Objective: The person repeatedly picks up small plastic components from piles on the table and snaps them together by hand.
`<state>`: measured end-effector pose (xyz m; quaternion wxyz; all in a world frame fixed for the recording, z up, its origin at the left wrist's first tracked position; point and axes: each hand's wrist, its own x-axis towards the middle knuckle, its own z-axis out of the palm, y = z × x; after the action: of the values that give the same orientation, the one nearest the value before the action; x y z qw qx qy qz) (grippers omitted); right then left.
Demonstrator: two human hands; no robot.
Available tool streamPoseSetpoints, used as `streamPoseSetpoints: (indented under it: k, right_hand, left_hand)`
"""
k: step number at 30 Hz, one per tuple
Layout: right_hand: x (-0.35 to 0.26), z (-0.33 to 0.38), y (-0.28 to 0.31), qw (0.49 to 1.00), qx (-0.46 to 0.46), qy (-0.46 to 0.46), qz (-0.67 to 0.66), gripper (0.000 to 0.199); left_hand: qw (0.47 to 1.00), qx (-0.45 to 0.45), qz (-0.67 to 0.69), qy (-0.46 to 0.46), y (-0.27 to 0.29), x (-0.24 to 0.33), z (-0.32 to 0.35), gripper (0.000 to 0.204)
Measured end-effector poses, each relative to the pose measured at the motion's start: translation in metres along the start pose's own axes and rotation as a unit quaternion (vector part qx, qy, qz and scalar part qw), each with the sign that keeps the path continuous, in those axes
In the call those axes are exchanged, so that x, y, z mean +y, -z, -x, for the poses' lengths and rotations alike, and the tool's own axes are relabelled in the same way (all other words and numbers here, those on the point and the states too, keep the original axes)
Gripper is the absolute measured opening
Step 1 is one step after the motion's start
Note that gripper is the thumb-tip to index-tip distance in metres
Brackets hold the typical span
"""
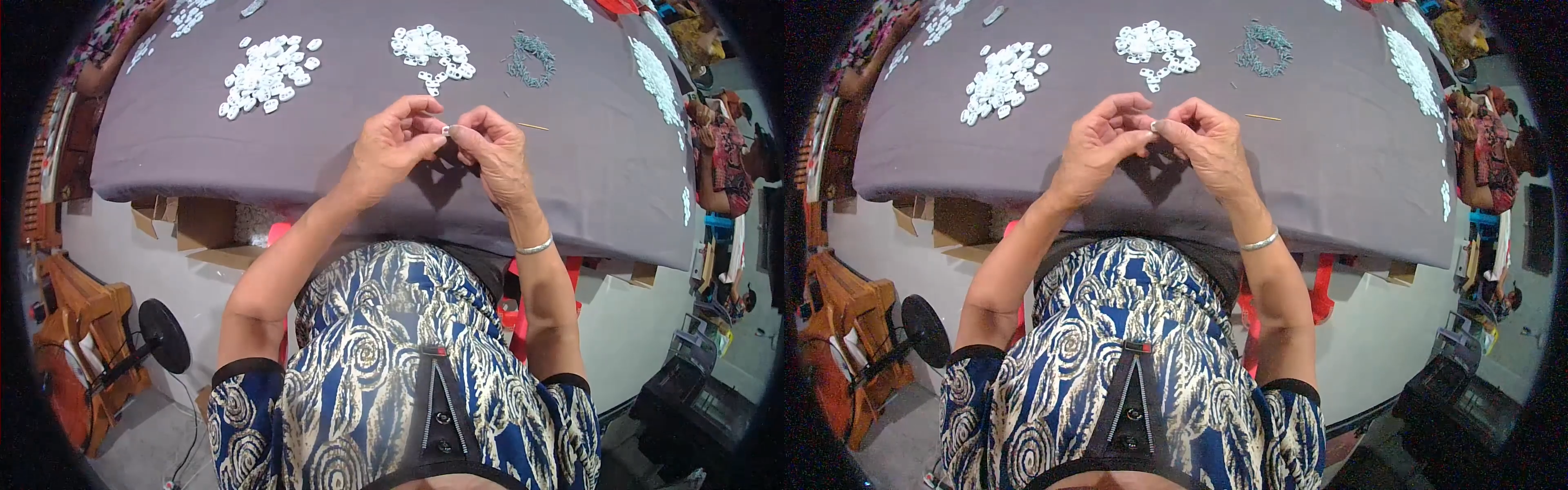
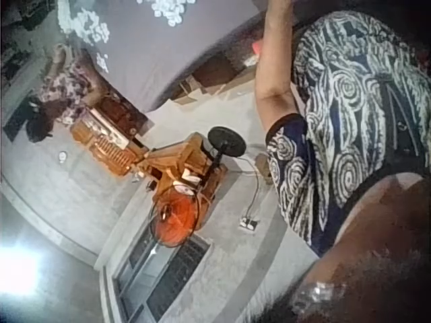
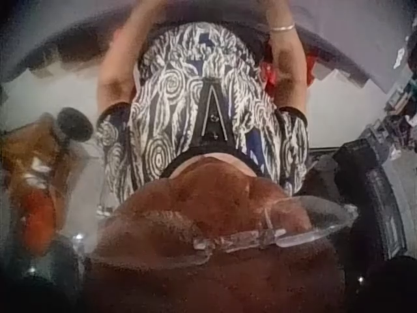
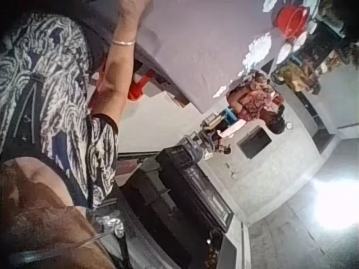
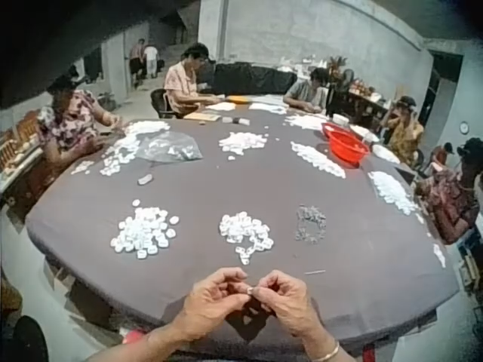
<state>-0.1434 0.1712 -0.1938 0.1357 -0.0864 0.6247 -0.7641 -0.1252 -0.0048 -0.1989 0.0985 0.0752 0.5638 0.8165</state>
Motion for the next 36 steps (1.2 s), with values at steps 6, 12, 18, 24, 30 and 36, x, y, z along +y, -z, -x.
streamPoseSetpoints:
  k: [6,12,18,24,30,36]
  right_hand:
    - [0.000,0.003,-0.005,1.000,-0.002,-0.029,-0.009,0.012]
    - [0.004,0.004,-0.009,0.997,0.021,-0.036,-0.068,0.014]
    - [-0.010,0.000,-0.003,0.997,0.035,-0.015,0.072,0.012]
    - [-0.013,-0.022,0.048,0.954,0.116,0.041,0.274,0.013]
    - [-0.023,-0.033,0.035,0.865,0.067,0.071,0.492,0.018]
    - [-0.024,-0.045,0.035,0.822,-0.028,0.075,0.564,0.026]
  left_hand:
    - [0.994,0.039,-0.079,-0.065,0.002,-0.006,0.001,0.032]
    - [0.998,0.043,-0.032,-0.025,0.002,-0.005,-0.002,0.030]
    - [0.998,0.050,-0.037,-0.012,0.005,-0.002,-0.001,0.029]
    - [0.996,0.054,-0.067,-0.018,0.010,-0.003,-0.005,0.029]
    - [0.993,0.075,-0.093,0.005,0.008,-0.004,-0.004,0.029]
    - [0.990,0.094,-0.102,-0.009,0.006,-0.006,-0.007,0.030]
